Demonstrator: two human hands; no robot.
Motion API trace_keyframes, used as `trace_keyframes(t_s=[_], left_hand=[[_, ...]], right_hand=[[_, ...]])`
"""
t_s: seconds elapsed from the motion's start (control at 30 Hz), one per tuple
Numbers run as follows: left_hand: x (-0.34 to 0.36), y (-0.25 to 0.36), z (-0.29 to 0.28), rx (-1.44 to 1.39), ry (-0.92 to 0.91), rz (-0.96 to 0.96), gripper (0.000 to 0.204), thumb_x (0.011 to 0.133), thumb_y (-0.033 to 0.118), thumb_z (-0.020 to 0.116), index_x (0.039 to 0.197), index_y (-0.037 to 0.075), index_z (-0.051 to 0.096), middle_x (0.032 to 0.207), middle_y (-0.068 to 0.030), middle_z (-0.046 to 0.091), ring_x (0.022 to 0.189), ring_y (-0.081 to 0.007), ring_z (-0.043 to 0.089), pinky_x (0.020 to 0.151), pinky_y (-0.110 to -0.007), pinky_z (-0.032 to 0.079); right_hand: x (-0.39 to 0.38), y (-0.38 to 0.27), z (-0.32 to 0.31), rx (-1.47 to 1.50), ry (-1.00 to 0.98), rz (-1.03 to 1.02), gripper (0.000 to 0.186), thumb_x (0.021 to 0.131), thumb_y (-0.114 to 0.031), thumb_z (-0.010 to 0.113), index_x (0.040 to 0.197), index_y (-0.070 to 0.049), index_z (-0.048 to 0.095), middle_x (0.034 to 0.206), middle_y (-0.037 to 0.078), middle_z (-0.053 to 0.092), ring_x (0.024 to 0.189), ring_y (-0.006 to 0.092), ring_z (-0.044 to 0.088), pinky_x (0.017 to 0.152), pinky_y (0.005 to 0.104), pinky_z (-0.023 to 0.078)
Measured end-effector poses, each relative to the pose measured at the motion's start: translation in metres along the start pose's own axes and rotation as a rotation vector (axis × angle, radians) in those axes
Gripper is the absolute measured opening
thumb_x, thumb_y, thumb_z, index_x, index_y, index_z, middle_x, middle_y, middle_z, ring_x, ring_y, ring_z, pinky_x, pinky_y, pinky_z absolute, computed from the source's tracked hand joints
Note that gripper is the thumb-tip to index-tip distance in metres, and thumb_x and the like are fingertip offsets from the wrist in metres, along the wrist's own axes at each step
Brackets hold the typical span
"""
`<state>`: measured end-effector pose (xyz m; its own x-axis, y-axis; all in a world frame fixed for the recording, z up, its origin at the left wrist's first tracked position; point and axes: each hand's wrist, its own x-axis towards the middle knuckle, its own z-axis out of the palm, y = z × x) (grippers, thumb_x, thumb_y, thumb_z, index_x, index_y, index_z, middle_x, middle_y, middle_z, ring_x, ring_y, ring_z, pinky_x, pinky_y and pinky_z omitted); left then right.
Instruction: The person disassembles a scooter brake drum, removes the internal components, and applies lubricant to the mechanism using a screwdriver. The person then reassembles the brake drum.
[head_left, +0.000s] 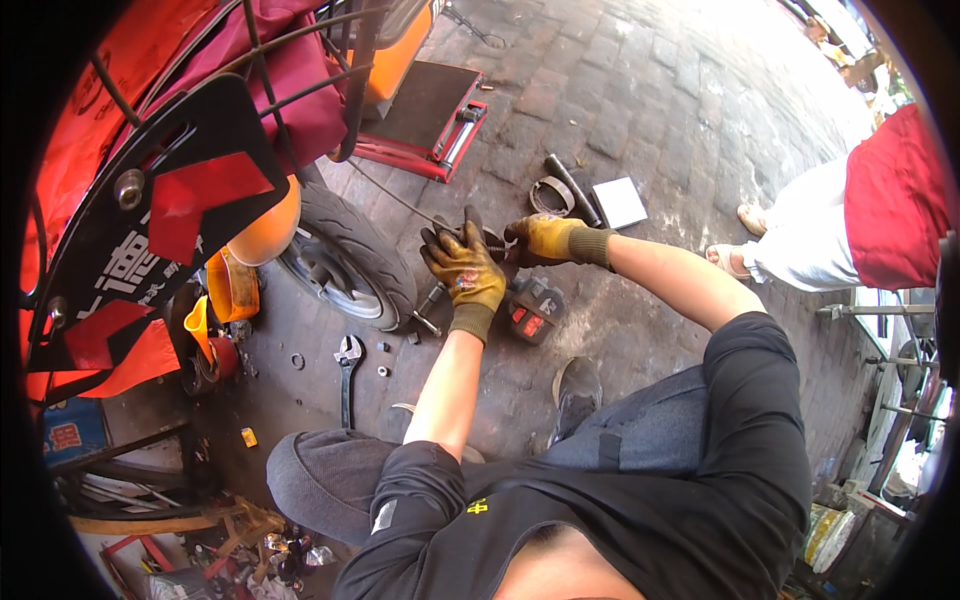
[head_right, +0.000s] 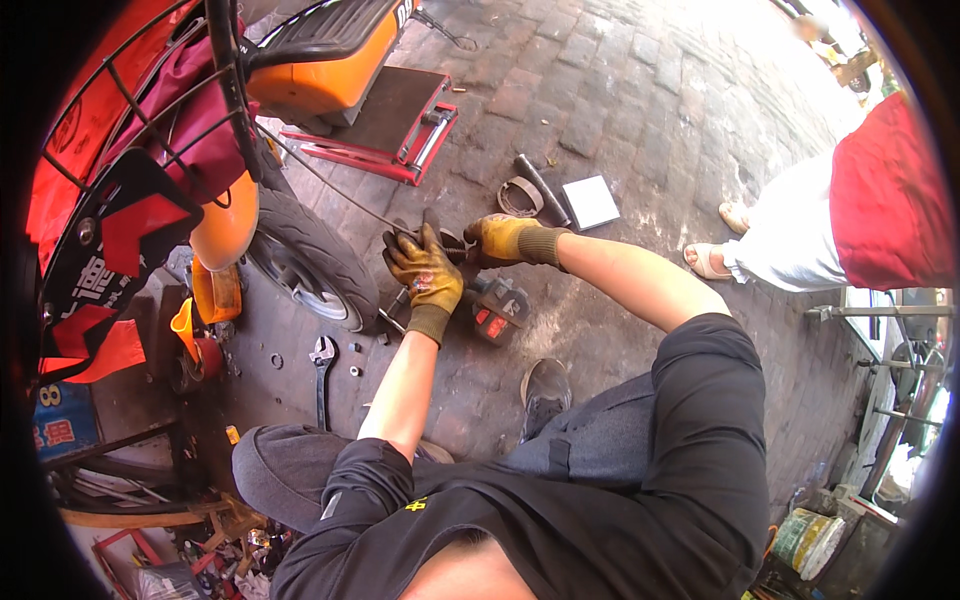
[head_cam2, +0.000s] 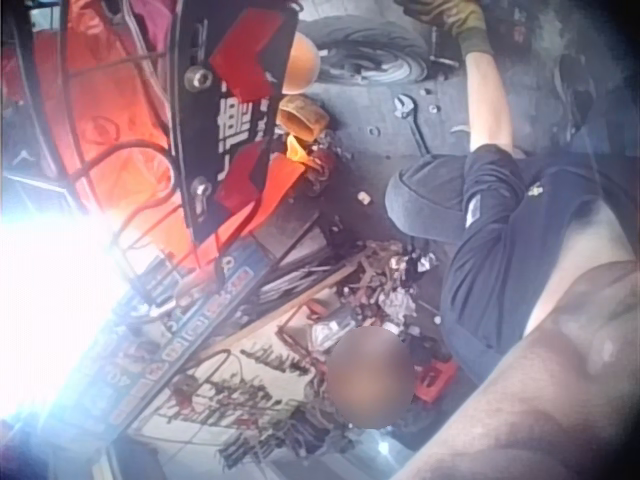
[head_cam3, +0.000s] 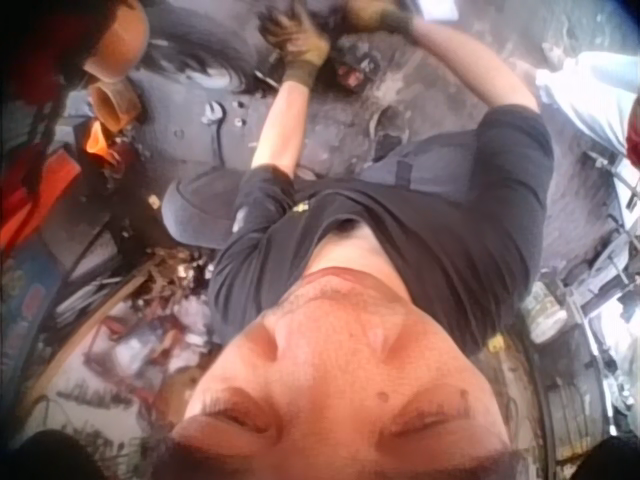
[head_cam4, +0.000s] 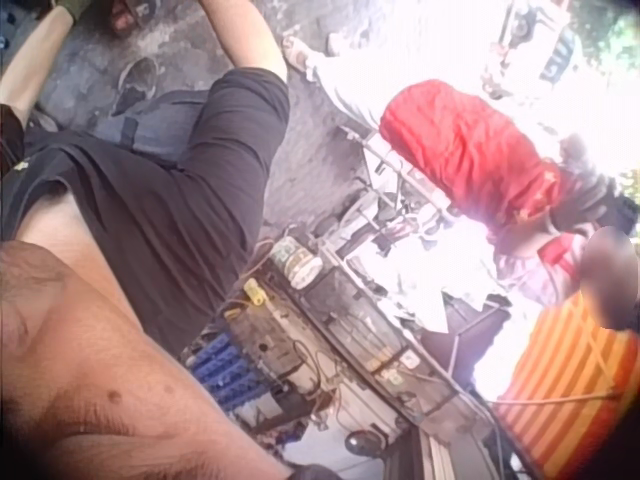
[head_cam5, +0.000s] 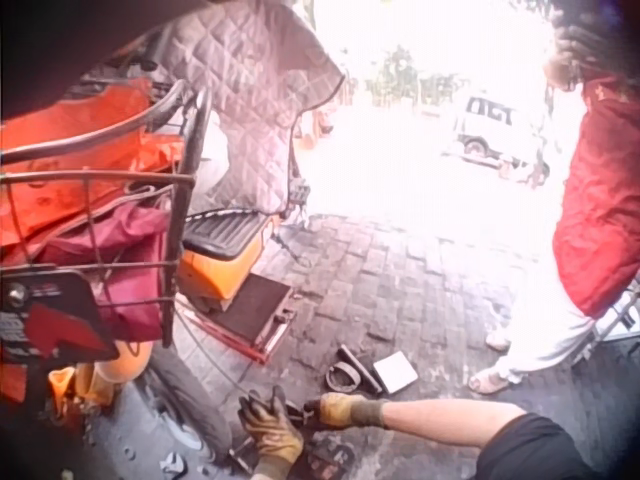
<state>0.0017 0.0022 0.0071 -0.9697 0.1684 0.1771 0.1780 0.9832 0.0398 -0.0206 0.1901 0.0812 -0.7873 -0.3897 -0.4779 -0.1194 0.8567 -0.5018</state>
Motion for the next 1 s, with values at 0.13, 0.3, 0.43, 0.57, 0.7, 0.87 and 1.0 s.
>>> trace_keyframes(t_s=[0.13, 0.3, 0.43, 0.57, 0.7, 0.87, 1.0], left_hand=[[0.000, 0.002, 0.000, -0.222, 0.071, -0.008, 0.113, 0.070, 0.061, 0.088, 0.162, 0.010, 0.045, 0.161, -0.0372, 0.038, 0.155, -0.0620, 0.026, 0.130, -0.068, 0.019], [-0.002, -0.001, -0.007, -0.127, -0.045, -0.047, 0.114, 0.074, 0.065, 0.085, 0.165, 0.013, 0.042, 0.164, -0.0385, 0.035, 0.158, -0.0605, 0.023, 0.131, -0.067, 0.016], [-0.001, 0.002, -0.009, -0.194, -0.080, -0.035, 0.108, 0.079, 0.061, 0.083, 0.166, 0.013, 0.041, 0.165, -0.0393, 0.033, 0.157, -0.0613, 0.022, 0.131, -0.068, 0.014], [0.002, 0.006, -0.011, -0.088, -0.112, -0.039, 0.108, 0.079, 0.060, 0.084, 0.166, 0.012, 0.041, 0.165, -0.0393, 0.032, 0.157, -0.0613, 0.024, 0.131, -0.067, 0.014], [-0.001, 0.005, -0.013, -0.215, -0.043, -0.054, 0.105, 0.079, 0.052, 0.085, 0.165, 0.012, 0.041, 0.166, -0.0381, 0.031, 0.155, -0.0611, 0.026, 0.131, -0.068, 0.017], [0.000, 0.003, -0.008, -0.169, -0.027, -0.048, 0.099, 0.080, 0.051, 0.084, 0.162, 0.012, 0.045, 0.165, -0.0374, 0.032, 0.155, -0.0614, 0.027, 0.129, -0.069, 0.020], [0.003, 0.005, 0.003, -0.201, 0.041, -0.028, 0.106, 0.082, 0.074, 0.072, 0.164, 0.012, 0.046, 0.167, -0.0379, 0.033, 0.154, -0.0631, 0.027, 0.127, -0.072, 0.018]], right_hand=[[-0.003, -0.014, 0.008, -0.288, 0.124, 0.008, 0.048, 0.094, -0.040, 0.078, 0.131, -0.009, 0.072, 0.116, 0.022, 0.079, 0.111, 0.0419, 0.075, 0.096, 0.0502, 0.057], [-0.008, -0.003, 0.003, -0.048, 0.019, -0.013, 0.054, 0.096, -0.033, 0.074, 0.143, -0.008, 0.062, 0.117, 0.022, 0.078, 0.113, 0.0420, 0.075, 0.096, 0.0503, 0.057], [-0.004, -0.002, -0.004, 0.022, -0.031, -0.038, 0.051, 0.097, -0.033, 0.073, 0.140, -0.007, 0.065, 0.112, 0.022, 0.079, 0.113, 0.0393, 0.076, 0.094, 0.0477, 0.058], [-0.005, -0.016, 0.005, -0.427, 0.125, -0.062, 0.032, 0.098, -0.027, 0.069, 0.120, -0.004, 0.073, 0.103, 0.022, 0.080, 0.107, 0.0378, 0.077, 0.092, 0.0484, 0.058], [-0.008, -0.009, 0.005, -0.166, 0.064, 0.014, 0.034, 0.098, -0.026, 0.065, 0.124, -0.004, 0.072, 0.113, 0.024, 0.078, 0.114, 0.0411, 0.075, 0.098, 0.0491, 0.057], [0.000, -0.002, 0.004, -0.142, 0.041, -0.041, 0.036, 0.098, -0.031, 0.072, 0.126, -0.009, 0.073, 0.114, 0.022, 0.079, 0.112, 0.0377, 0.076, 0.096, 0.0478, 0.057], [-0.003, -0.010, 0.015, -0.462, 0.140, 0.004, 0.033, 0.097, -0.026, 0.072, 0.127, -0.012, 0.076, 0.107, 0.017, 0.082, 0.104, 0.0353, 0.080, 0.090, 0.0469, 0.058]])
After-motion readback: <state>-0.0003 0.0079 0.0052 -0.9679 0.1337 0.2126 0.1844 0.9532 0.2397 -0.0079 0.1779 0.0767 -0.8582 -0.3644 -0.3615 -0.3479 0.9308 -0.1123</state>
